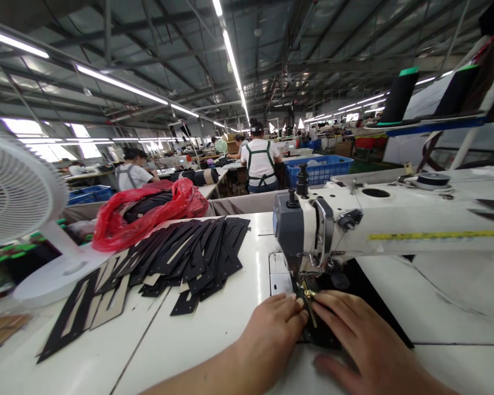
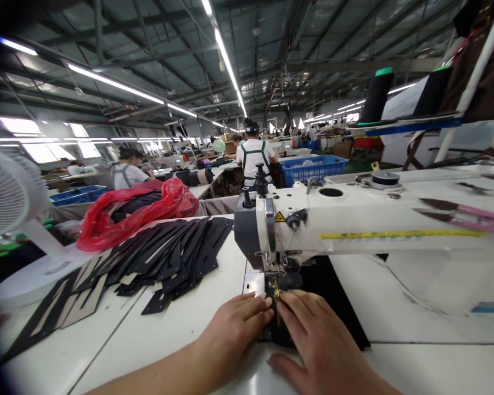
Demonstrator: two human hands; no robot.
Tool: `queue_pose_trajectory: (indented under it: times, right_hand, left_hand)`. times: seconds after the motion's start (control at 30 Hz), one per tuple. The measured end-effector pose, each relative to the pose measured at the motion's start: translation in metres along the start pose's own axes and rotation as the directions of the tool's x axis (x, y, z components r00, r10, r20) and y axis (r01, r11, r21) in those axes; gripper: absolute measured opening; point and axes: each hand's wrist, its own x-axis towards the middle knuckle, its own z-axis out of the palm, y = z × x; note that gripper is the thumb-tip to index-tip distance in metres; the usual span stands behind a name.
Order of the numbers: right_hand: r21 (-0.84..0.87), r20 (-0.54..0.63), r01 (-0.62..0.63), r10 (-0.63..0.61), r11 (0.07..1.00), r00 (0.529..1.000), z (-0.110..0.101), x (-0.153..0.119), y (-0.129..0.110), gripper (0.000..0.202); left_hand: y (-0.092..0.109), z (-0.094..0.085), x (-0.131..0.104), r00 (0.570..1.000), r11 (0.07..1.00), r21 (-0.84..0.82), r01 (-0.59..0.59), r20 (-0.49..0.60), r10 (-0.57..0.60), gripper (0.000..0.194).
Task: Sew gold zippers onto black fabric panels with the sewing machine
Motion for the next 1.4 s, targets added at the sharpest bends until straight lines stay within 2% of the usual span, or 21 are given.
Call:
queue_pose_trajectory:
  times: [0.1, 0.23, 0.5, 0.6, 0.7, 0.77, 0.83, 0.9, 1.0, 1.13, 1.27, 1.4]
  right_hand:
    - [-0.007, -0.043, 0.072, -0.072, 0.997, 0.996, -0.003, -0.003, -0.007, 0.031]
    - [0.051, -0.079, 0.040, -0.036, 0.998, 0.996, 0.002, -0.004, -0.008, 0.038]
    - [0.202, -0.036, 0.014, -0.007, 0.979, 0.999, 0.009, 0.001, 0.002, 0.038]
    - [0.358, 0.093, -0.149, 0.123, 0.922, 0.988, 0.006, 0.012, 0.006, 0.030]
    - [0.469, 0.275, -0.375, 0.271, 0.800, 0.923, -0.005, 0.023, 0.010, 0.021]
    - [0.486, 0.333, -0.449, 0.316, 0.749, 0.888, -0.012, 0.025, 0.015, 0.019]
    - [0.463, 0.327, -0.476, 0.355, 0.747, 0.876, -0.015, 0.022, 0.022, 0.027]
    - [0.366, 0.272, -0.484, 0.406, 0.795, 0.872, -0.009, 0.018, 0.028, 0.031]
    - [0.187, 0.212, -0.516, 0.478, 0.836, 0.852, 0.012, 0.019, 0.034, 0.018]
    - [0.128, 0.221, -0.590, 0.557, 0.797, 0.801, 0.032, 0.031, 0.033, 0.021]
    - [0.112, 0.246, -0.629, 0.592, 0.769, 0.768, 0.031, 0.039, 0.030, 0.023]
    - [0.051, 0.223, -0.661, 0.637, 0.748, 0.738, 0.035, 0.043, 0.027, 0.023]
  left_hand:
    - [0.005, 0.003, -0.002, 0.999, 0.999, 0.040, -0.026, -0.023, 0.026, 0.019]
    - [0.005, 0.004, 0.002, 0.999, 0.998, 0.048, -0.033, -0.024, 0.034, 0.016]
    - [0.004, -0.004, 0.007, 0.994, 0.999, 0.033, 0.039, 0.097, -0.042, 0.024]
    - [0.006, -0.006, 0.012, 0.986, 0.993, 0.041, 0.114, 0.116, -0.118, 0.027]
    - [0.005, -0.003, 0.021, 0.975, 0.977, 0.133, 0.164, 0.127, -0.181, 0.013]
    - [0.004, 0.001, 0.024, 0.979, 0.973, 0.189, 0.129, 0.128, -0.155, 0.006]
    - [0.004, 0.004, 0.023, 0.989, 0.972, 0.229, 0.050, 0.122, -0.080, 0.007]
    - [0.005, 0.007, 0.019, 0.995, 0.966, 0.260, -0.015, 0.100, -0.011, 0.007]
    - [0.008, 0.010, 0.014, 0.999, 0.961, 0.274, -0.050, 0.034, 0.043, 0.012]
    - [0.009, 0.011, 0.012, 0.997, 0.966, 0.254, -0.054, -0.035, 0.065, 0.018]
    - [0.007, 0.010, 0.013, 0.996, 0.967, 0.247, -0.055, -0.054, 0.071, 0.017]
    - [0.007, 0.010, 0.014, 0.997, 0.970, 0.236, -0.065, -0.024, 0.072, 0.016]
